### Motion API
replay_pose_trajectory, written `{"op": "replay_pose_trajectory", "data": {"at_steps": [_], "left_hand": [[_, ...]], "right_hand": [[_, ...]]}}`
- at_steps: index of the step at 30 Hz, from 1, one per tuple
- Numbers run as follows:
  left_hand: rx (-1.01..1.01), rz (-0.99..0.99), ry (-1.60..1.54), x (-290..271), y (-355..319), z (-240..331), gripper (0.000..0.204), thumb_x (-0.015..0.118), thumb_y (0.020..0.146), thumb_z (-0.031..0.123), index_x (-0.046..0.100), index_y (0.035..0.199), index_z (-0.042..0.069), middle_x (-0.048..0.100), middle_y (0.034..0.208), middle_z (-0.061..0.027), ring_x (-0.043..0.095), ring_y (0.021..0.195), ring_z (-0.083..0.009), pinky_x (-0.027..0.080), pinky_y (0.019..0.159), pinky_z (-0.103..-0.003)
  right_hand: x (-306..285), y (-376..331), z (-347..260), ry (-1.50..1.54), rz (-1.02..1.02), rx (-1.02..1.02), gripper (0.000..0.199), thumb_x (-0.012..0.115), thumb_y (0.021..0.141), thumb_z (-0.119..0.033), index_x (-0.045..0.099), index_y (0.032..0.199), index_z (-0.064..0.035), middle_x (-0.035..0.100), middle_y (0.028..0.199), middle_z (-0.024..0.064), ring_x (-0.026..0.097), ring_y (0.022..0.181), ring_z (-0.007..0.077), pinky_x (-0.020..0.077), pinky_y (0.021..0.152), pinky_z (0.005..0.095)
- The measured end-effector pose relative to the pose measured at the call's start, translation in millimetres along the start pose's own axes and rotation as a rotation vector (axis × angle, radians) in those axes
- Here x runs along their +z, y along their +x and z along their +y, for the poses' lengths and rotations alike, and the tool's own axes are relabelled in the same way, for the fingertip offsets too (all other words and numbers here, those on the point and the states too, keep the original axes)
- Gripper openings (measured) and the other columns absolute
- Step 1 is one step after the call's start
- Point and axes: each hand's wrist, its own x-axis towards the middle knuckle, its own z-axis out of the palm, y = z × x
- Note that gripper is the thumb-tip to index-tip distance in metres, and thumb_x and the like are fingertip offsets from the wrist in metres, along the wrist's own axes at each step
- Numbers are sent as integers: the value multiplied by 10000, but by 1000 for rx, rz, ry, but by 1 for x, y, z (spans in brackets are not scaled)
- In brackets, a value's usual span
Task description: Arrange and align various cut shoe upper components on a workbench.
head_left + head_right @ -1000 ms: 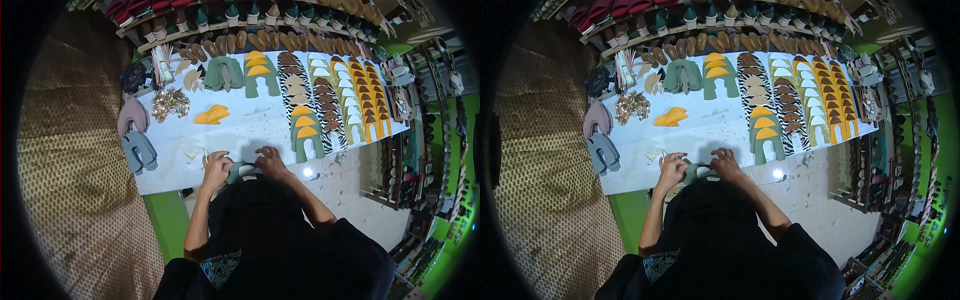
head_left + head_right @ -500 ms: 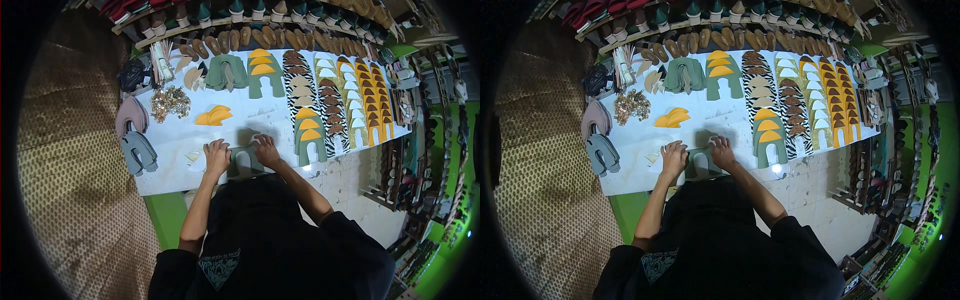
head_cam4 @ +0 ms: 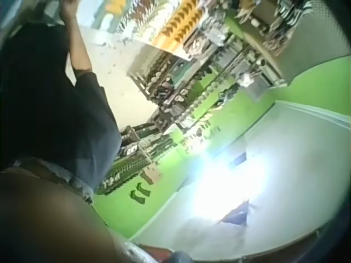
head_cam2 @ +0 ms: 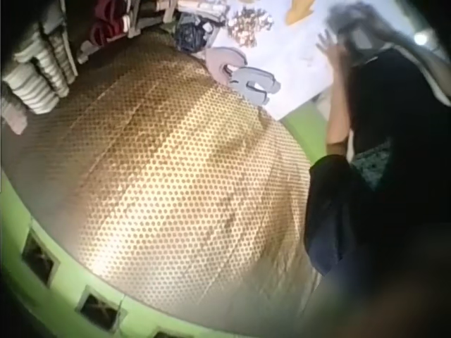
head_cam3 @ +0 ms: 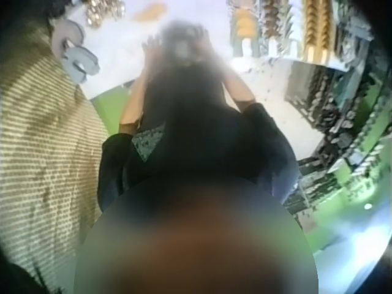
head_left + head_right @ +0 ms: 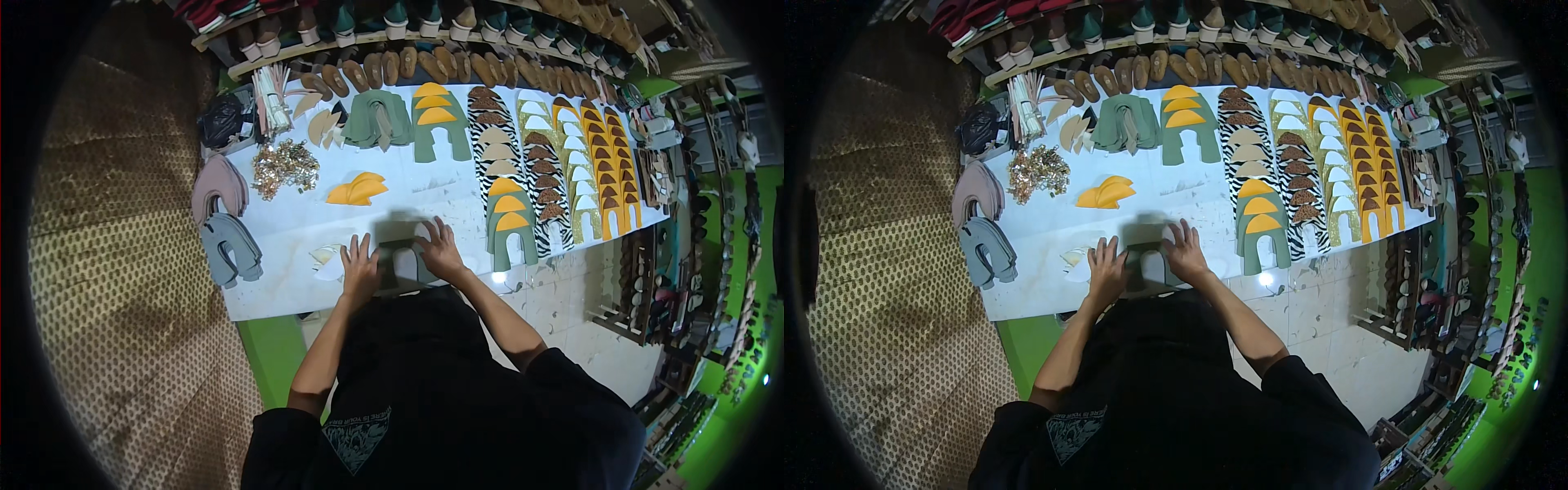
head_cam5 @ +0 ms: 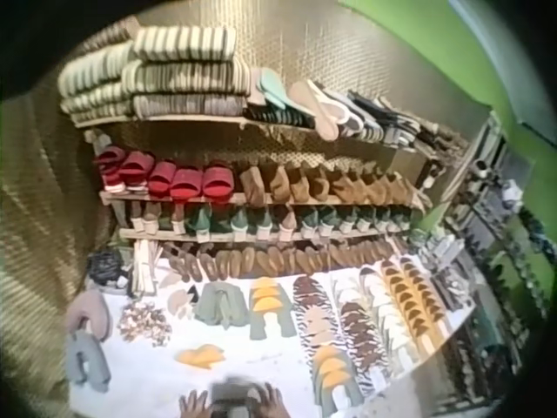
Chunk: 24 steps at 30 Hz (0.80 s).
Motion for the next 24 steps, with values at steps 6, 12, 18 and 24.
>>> {"op": "replay_pose_trajectory", "data": {"at_steps": [6, 12, 18, 24], "left_hand": [[-168, 145, -126, -33, -2, -22, 197, 653, 865, 220, 689, 883, 27, 548, 1328, -112, 434, 1297, -374, 265, 1083, -640], [-176, 203, -119, -61, -29, -59, 110, 652, 843, 146, 676, 883, 47, 576, 1279, -132, 471, 1262, -368, 290, 1081, -600], [-277, 331, -182, -70, -56, -70, 139, 694, 807, 152, 671, 915, 66, 606, 1222, -127, 515, 1215, -349, 327, 1045, -558], [-278, 345, -202, -65, -66, -84, 154, 703, 815, 143, 674, 946, 68, 624, 1168, -126, 546, 1151, -326, 371, 997, -492]], "right_hand": [[0, 52, -19, 113, 147, -8, 159, 682, 839, -176, 689, 831, -17, 548, 1269, 142, 391, 1313, 390, 316, 1081, 562], [7, 121, -31, 32, 203, -48, 150, 656, 752, -85, 685, 898, -60, 560, 1238, 137, 426, 1280, 399, 332, 1061, 548], [9, 170, -44, -51, 82, 59, 340, 621, 818, -95, 636, 1157, -66, 441, 1397, 214, 334, 1358, 461, 300, 1081, 617], [18, 179, -40, -25, 6, 118, 382, 615, 828, -71, 583, 1206, -33, 391, 1436, 245, 273, 1407, 491, 273, 1098, 659]]}}
